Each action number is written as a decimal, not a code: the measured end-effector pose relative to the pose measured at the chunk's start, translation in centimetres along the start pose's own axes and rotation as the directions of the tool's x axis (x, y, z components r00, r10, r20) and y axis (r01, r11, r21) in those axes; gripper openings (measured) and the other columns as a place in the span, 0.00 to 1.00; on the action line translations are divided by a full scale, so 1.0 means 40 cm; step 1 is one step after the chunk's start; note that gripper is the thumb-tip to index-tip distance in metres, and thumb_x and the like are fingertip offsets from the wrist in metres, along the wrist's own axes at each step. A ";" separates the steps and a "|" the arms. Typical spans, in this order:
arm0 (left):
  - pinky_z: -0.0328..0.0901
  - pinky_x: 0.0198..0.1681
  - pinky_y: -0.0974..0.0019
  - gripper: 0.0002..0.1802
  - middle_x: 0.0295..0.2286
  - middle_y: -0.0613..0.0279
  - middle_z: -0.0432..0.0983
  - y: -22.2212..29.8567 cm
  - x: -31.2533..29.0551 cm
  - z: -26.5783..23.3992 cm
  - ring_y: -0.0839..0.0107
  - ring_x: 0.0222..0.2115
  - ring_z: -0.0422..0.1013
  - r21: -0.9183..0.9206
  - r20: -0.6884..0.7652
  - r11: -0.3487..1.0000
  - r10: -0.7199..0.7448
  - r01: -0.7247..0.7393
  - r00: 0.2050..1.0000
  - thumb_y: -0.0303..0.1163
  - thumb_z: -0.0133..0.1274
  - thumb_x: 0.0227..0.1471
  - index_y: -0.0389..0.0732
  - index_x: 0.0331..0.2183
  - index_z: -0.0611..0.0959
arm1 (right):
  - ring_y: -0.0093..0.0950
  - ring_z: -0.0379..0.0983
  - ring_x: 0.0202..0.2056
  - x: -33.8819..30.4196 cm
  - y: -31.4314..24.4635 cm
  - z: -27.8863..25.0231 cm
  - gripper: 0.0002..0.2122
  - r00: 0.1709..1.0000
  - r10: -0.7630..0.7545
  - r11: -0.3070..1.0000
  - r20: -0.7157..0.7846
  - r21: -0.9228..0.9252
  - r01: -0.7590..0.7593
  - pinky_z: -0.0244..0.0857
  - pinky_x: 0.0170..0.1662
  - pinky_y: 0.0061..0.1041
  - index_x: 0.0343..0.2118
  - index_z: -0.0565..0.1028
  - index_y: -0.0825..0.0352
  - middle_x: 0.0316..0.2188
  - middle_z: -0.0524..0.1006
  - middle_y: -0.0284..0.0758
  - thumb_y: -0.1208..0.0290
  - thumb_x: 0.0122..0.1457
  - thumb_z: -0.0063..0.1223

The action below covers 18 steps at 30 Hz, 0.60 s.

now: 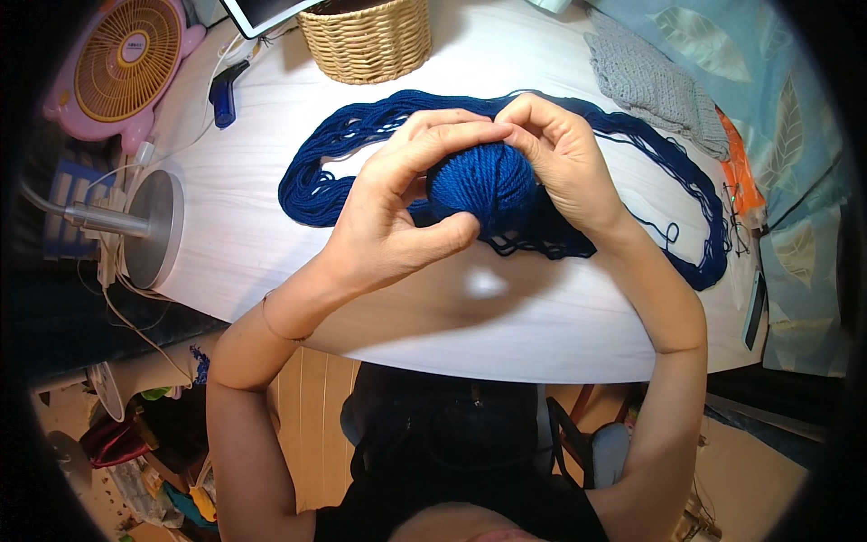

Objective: The person winds blue yarn into a ball by hand while sitting at a desk. They pull lengths of yarn from a loop on the table and wrap them around the ball to increase its size.

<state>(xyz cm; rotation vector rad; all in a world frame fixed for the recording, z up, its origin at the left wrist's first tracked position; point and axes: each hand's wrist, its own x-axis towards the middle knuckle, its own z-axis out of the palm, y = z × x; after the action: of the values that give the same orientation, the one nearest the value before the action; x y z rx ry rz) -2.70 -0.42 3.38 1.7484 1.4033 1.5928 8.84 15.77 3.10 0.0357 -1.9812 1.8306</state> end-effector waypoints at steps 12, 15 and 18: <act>0.65 0.47 0.69 0.28 0.42 0.59 0.66 0.011 -0.001 0.011 0.71 0.43 0.66 -0.122 -0.180 0.991 -0.075 0.053 0.981 0.20 0.50 0.37 0.35 0.47 0.72 | 0.11 0.62 0.26 -0.024 0.045 0.033 0.04 0.991 0.132 0.990 0.001 0.040 -0.132 0.59 0.29 0.13 0.33 0.72 0.68 0.25 0.69 0.21 0.75 0.60 0.45; 0.65 0.47 0.68 0.28 0.42 0.59 0.66 0.009 -0.001 0.004 0.72 0.43 0.67 -0.165 -0.230 0.986 -0.053 0.014 0.972 0.20 0.51 0.38 0.34 0.47 0.71 | 0.15 0.67 0.26 -0.028 0.050 0.033 0.06 0.999 0.048 0.982 0.021 -0.184 -0.044 0.63 0.30 0.16 0.35 0.72 0.70 0.24 0.73 0.27 0.82 0.55 0.45; 0.64 0.48 0.68 0.27 0.40 0.60 0.67 0.001 0.001 0.002 0.72 0.42 0.67 -0.160 -0.288 0.987 -0.065 0.019 0.955 0.21 0.51 0.39 0.34 0.46 0.71 | 0.27 0.72 0.19 -0.037 0.016 0.051 0.07 0.999 -0.048 0.900 0.026 -0.432 0.054 0.64 0.26 0.23 0.33 0.73 0.72 0.20 0.75 0.43 0.84 0.50 0.47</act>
<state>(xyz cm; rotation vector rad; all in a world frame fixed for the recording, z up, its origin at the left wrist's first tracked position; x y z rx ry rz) -2.60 -0.37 3.41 1.4281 1.3893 1.9436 9.38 13.51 1.96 -0.0344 -2.3298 1.3217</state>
